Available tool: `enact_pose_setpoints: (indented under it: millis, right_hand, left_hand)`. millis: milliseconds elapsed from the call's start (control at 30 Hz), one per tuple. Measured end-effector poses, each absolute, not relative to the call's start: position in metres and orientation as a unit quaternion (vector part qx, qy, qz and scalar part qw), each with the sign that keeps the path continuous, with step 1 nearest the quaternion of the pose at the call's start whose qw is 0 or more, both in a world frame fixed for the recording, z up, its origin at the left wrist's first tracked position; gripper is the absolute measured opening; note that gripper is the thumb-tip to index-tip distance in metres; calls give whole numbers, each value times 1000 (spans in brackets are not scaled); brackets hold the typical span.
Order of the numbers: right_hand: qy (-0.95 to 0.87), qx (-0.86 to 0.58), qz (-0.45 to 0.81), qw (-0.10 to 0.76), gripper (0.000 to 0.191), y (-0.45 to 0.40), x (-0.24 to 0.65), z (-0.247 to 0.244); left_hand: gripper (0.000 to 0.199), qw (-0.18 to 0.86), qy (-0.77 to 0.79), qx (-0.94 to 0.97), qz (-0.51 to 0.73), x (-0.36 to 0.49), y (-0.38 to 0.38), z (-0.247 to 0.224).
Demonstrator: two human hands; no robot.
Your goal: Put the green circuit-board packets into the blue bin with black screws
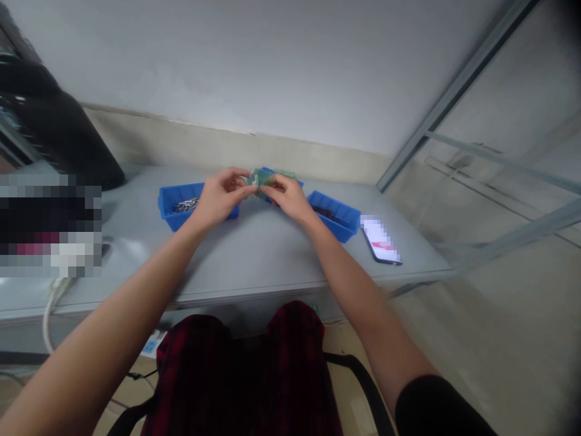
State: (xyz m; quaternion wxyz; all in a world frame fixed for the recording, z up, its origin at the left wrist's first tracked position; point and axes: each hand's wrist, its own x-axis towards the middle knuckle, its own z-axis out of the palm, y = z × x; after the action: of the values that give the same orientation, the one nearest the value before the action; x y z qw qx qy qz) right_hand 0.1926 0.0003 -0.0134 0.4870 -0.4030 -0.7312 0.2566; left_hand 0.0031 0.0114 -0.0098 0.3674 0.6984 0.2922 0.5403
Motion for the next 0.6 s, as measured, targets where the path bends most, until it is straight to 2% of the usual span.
enact_pose_setpoints:
  millis: [367,467,600]
  right_hand:
    - [-727,-418,231,493,17,-1,190,-11]
    - [-732,-426,205,491,21,-4,191,-8]
    - [-721,-422,263,483,25,-6,191,-6]
  left_hand:
    - [21,298,340,689,566,4,20,-18]
    - [17,263,342,700,569,3,18,-17]
    - [15,230,363,698,573,2,16,-14]
